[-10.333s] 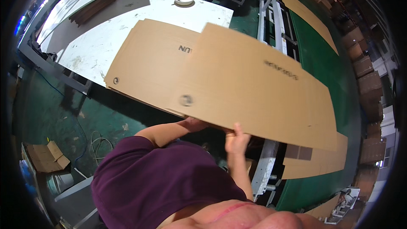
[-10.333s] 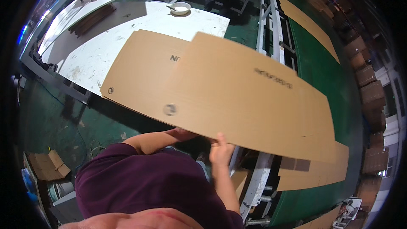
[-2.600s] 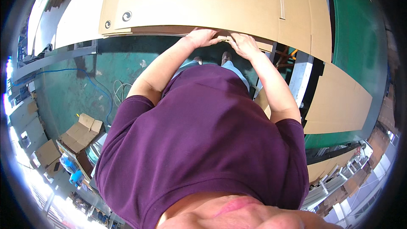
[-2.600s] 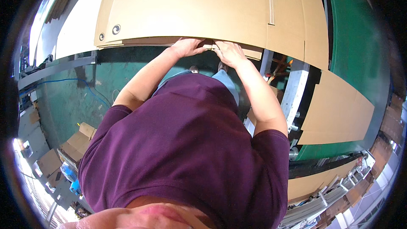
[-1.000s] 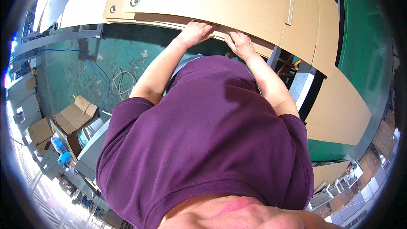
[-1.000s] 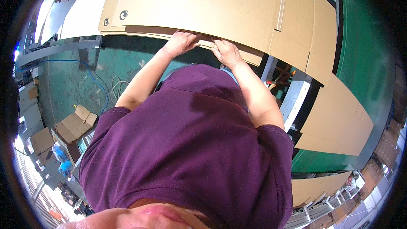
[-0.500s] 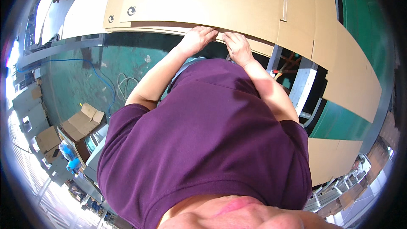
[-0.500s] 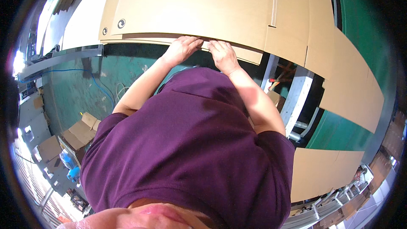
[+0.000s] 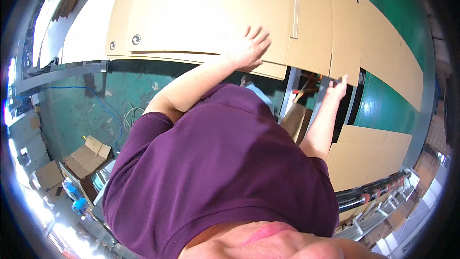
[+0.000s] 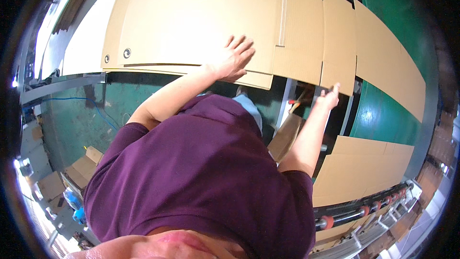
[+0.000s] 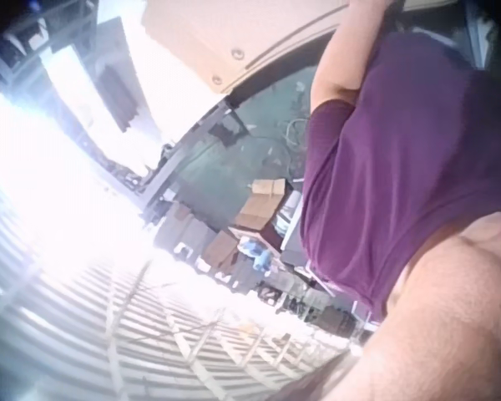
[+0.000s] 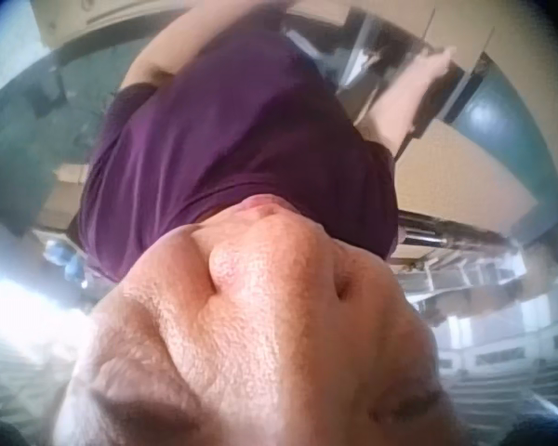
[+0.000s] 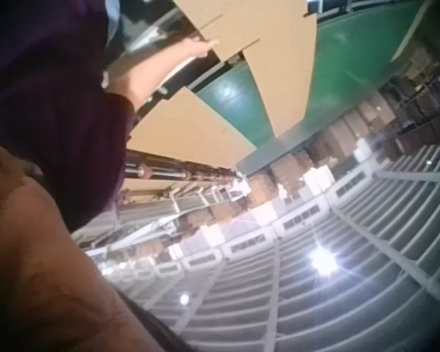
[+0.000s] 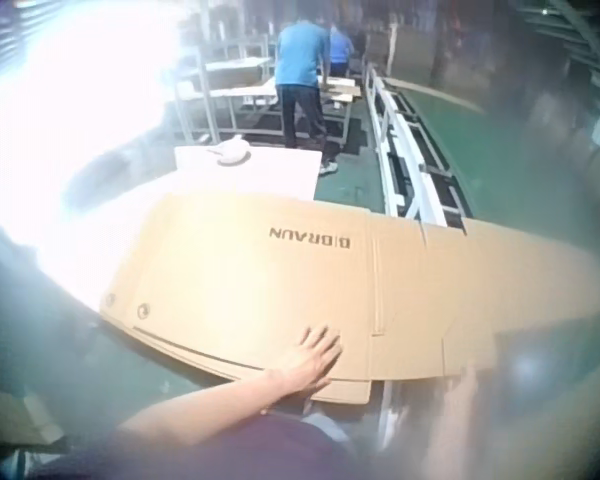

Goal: The person folds flat cardboard sheets into box shapes on a conveyor belt. They repeatedly pick up a sheet, fold the side flaps inward, and then fold the top and bottom flaps to form a closed box before placing it on the moving belt.

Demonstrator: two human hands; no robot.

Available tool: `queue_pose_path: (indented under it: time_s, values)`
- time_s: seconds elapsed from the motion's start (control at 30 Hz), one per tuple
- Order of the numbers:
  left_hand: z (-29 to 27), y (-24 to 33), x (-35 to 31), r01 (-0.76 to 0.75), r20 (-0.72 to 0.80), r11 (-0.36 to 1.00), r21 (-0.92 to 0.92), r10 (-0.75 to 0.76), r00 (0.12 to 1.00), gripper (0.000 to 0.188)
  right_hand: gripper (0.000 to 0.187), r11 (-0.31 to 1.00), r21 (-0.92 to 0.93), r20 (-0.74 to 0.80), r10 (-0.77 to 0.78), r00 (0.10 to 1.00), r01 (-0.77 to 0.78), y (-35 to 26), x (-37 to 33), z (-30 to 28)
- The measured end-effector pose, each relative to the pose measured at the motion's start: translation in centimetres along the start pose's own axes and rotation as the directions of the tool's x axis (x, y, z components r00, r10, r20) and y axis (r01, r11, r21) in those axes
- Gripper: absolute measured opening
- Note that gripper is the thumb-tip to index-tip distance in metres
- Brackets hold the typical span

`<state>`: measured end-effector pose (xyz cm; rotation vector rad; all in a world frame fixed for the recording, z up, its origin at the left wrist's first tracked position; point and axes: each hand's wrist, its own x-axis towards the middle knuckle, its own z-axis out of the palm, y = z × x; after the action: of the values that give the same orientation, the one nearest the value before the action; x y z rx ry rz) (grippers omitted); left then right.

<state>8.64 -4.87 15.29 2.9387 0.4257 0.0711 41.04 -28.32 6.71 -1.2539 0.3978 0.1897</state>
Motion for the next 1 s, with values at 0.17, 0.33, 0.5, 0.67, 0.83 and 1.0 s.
queue_pose_path:
  time_s: [0.17, 0.33, 0.5, 0.67, 0.83, 1.0]
  values:
    - [1.0, -3.2, -3.6, 0.108, 0.045, 0.993, 0.040, -0.110, 0.993, 0.065, 0.046, 0.975, -0.021, 0.351, 0.214, 0.911, -0.221, 1.0, 5.6, -0.6]
    - [-1.4, -6.1, -11.1, 0.256, 0.202, 0.966, 0.025, -0.256, 0.945, 0.073, 0.054, 0.992, -0.059, 0.353, 0.124, 0.928, -0.110, 5.5, -9.3, -2.7]
    - [0.2, -5.5, -13.2, 0.222, 0.124, 0.975, 0.004, -0.221, 0.967, 0.071, 0.048, 0.919, 0.204, 0.272, 0.277, 0.921, -0.337, 4.1, -9.3, -3.8]
    - [1.9, -2.4, -9.3, -0.103, -0.075, 0.994, -0.022, 0.101, 0.992, 0.053, 0.038, 0.886, -0.170, 0.179, -0.403, 0.898, 0.431, -3.5, -13.7, 2.1]
    - [2.6, -2.0, -8.1, -0.080, -0.031, 0.997, -0.006, 0.079, 0.996, 0.049, 0.049, 0.296, -0.163, 0.914, -0.314, 0.257, 0.941, -1.8, -26.3, 6.0]
    - [5.1, -2.5, -7.9, -0.096, -0.110, 0.995, 0.015, 0.097, 0.989, 0.048, 0.039, -0.101, 0.152, 0.987, -0.044, -0.157, 0.983, 9.8, -25.5, 6.6]
